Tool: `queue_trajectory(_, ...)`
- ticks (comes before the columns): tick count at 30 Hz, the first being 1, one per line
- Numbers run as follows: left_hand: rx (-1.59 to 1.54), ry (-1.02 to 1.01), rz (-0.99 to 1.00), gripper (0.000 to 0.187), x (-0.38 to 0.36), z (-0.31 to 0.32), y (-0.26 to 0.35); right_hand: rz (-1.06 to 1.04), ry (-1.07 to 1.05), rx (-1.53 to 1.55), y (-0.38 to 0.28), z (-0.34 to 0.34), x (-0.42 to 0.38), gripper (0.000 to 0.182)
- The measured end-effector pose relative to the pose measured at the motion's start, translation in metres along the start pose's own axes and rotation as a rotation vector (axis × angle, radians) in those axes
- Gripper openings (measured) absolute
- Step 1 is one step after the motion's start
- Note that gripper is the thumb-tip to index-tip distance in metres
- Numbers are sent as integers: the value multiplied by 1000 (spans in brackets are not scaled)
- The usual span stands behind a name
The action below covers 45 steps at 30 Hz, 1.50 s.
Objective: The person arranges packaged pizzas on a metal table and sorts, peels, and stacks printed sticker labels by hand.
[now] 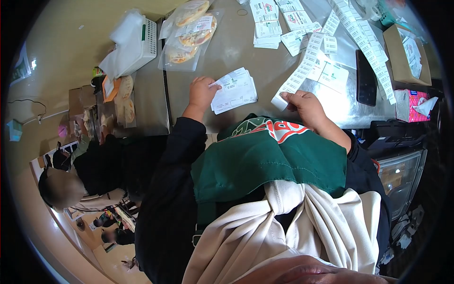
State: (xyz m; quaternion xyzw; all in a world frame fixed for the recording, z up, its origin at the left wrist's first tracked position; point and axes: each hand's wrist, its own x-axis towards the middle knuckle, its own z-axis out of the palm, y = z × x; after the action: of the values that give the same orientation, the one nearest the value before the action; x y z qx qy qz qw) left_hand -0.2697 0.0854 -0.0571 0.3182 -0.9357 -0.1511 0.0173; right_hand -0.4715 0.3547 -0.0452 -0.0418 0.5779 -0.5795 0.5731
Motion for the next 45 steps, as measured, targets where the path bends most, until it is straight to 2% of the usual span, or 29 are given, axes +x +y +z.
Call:
queue_trajectory(6, 62, 125, 154, 12, -4, -1, 3, 1, -14, 7, 2, -1, 3, 28)
queue_trajectory(9, -2, 134, 127, 16, -9, -1, 6, 6, -18, -1, 2, -1, 2, 28)
queue_trajectory(12, 57, 39, 83, 17, -10, -5, -1, 5, -19, -6, 0, -2, 0, 27)
queue_trajectory(15, -635, -47, -253, 12, 0, -5, -9, 6, -7, -2, -3, -4, -2, 27)
queue_trajectory(18, -773, 6, -361, 13, 26, -23, -6, -1, 11, 13, -3, -8, -5, 27)
queue_trajectory(19, -718, 15, -430, 14, 34, -36, 10, -1, 13, 12, 0, -10, -4, 28)
queue_trajectory(23, -274, -52, -347, 18, 81, -32, 5, -27, 11, 1, -3, -10, -8, 33)
queue_trajectory(26, -172, -135, -260, 18, 117, -14, 11, -27, -8, -2, -7, -10, -10, 35)
queue_trajectory(29, -181, -119, -256, 15, 129, 4, 34, -38, -26, -14, -5, -11, -10, 28)
queue_trajectory(32, -208, -166, -376, 19, 124, 11, 43, -27, -99, 66, -6, -11, -12, 16)
queue_trajectory(35, 60, 35, -171, 25, 110, 21, 30, -90, -168, 249, -3, -9, -13, 19)
queue_trajectory(38, 369, 492, 182, 27, 90, 21, 29, -99, -195, 185, 0, -10, -10, 24)
queue_trajectory(41, 59, 409, 286, 26, 67, 8, 74, -114, -125, 136, -11, 3, -20, 22)
queue_trajectory(43, -307, 208, 524, 24, 40, -3, 109, -115, -95, 112, -7, 6, -17, 20)
queue_trajectory(45, -447, 124, 660, 24, 9, -12, 139, -122, -85, 109, -3, 9, -15, 17)
